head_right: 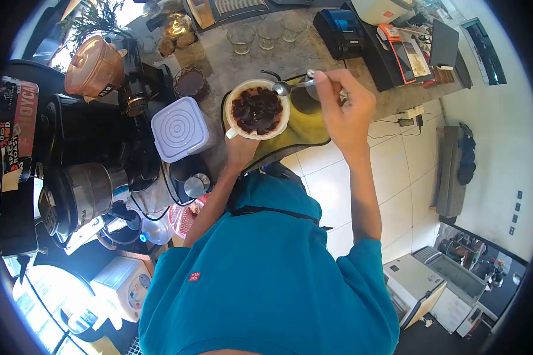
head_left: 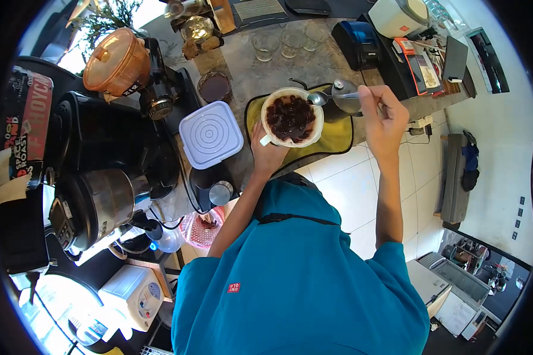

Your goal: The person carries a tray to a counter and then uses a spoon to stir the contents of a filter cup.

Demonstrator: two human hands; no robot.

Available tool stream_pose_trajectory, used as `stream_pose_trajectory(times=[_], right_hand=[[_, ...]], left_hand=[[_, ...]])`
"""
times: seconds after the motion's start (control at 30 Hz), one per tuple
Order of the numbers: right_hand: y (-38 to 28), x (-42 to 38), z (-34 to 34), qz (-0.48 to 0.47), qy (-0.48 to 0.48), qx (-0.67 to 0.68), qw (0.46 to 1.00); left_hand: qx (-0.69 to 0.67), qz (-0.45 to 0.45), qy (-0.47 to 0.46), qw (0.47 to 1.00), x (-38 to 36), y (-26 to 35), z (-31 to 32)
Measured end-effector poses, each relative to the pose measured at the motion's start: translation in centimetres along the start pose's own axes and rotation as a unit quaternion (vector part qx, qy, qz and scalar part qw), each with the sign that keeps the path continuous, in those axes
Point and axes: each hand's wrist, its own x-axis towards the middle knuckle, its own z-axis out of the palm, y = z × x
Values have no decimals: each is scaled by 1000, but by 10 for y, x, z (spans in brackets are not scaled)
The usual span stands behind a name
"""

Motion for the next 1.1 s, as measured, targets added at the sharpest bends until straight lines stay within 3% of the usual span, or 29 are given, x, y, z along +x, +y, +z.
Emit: stream_pose_trajectory(times=[0.1, 0.17, 0.37, 0.5, 0.7, 0.77, 0.97, 1.1], right_hand=[[-12, -1, 8, -21, -41, -92, 995], [-12, -1, 13, -104, -75, -168, 977], [-12, 9, 29, -253, -143, -154, 944], [-12, 10, 38, -268, -183, -162, 932], [3, 3, 44, -153, -205, -158, 954], [18, 0, 45, -16, -202, -121, 972], [49, -10, 46, 137, -132, 11, 982], [71, -16, 42, 170, -105, 60, 978]], left_hand=[[-1, -5, 4, 1000, 1, 6, 0], [-3, -4, 9, 1000, 2, 10, -1], [-31, 7, 25, 999, 6, 19, -2], [-19, 8, 32, 999, 8, 20, -1], [-13, 13, 37, 999, 8, 22, -2], [-17, 9, 37, 999, 9, 23, -3], [31, 26, 32, 999, 8, 25, -5], [7, 29, 41, 999, 9, 27, -4]])
